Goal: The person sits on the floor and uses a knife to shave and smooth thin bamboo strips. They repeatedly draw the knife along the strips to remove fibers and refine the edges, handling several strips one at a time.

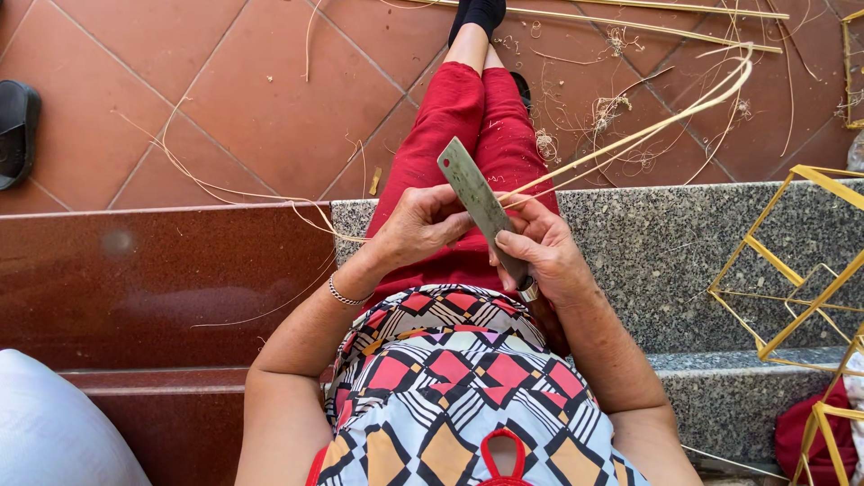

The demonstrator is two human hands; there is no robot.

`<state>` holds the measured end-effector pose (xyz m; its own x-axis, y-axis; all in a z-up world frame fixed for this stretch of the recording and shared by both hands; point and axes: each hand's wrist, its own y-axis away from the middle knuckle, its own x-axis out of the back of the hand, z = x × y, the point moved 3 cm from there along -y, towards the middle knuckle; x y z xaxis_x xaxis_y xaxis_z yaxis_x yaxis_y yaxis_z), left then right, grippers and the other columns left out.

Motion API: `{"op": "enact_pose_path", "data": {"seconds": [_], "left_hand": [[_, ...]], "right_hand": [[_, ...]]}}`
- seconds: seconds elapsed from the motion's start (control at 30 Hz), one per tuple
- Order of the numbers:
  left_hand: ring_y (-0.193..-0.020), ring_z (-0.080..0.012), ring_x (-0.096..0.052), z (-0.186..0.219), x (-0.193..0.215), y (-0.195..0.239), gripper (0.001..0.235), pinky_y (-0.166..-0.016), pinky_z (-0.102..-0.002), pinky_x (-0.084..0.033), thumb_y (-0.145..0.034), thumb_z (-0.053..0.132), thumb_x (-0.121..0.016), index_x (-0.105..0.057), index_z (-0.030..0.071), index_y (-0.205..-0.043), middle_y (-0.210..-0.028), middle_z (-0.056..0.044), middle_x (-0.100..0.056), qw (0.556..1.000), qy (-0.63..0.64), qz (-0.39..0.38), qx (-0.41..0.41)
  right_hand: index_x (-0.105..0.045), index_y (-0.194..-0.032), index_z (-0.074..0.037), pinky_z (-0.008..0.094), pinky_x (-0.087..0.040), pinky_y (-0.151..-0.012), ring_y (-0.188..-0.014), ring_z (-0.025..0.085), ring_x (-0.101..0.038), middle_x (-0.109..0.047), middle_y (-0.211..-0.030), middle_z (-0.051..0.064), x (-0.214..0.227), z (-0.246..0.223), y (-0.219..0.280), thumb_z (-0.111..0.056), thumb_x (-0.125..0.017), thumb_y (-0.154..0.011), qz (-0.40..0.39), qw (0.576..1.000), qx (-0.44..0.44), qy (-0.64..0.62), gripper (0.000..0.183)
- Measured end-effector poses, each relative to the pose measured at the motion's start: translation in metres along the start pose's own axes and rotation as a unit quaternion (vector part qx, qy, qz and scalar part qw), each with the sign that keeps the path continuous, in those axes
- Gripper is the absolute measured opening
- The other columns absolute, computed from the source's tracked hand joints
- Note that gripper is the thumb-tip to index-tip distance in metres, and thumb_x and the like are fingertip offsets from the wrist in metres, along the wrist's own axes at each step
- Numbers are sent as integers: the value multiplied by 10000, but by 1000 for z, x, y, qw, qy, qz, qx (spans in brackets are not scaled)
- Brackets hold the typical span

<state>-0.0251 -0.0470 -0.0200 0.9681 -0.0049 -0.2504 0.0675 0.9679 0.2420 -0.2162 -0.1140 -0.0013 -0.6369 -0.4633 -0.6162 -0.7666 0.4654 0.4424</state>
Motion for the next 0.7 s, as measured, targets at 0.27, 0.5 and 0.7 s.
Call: {"op": "enact_pose_path", "data": {"seconds": [0.27,0.5,0.7], "left_hand": [[-787,-6,-623,9,6,6,152,-674,-202,-544,-993,12,-678,-718,-9,-1138,-852,4,-730,992,-112,11,-65],[-834,-42,-691,15,14,14,139,-728,-211,-570,-984,28,-707,-728,3,-1119,-895,-31,-763,985,-147,-4,-95],[-827,-20,-641,5,30,26,133,-718,-193,-537,-992,28,-703,-738,5,-1118,-910,-5,-759,991,-111,-11,-75]], "right_hand": [[-516,-1449,-1,273,-526,-431,-536,192,-641,-670,-826,170,11,7,-3,10,-624,-953,-21,996,-9,-84,507],[-523,-1445,-21,308,-532,-450,-548,231,-649,-668,-831,185,21,9,-3,9,-631,-984,-64,983,-4,-170,474],[-478,-1515,59,291,-504,-470,-550,208,-617,-656,-841,176,37,-9,-3,-30,-622,-1040,-85,973,56,-206,504]]}}
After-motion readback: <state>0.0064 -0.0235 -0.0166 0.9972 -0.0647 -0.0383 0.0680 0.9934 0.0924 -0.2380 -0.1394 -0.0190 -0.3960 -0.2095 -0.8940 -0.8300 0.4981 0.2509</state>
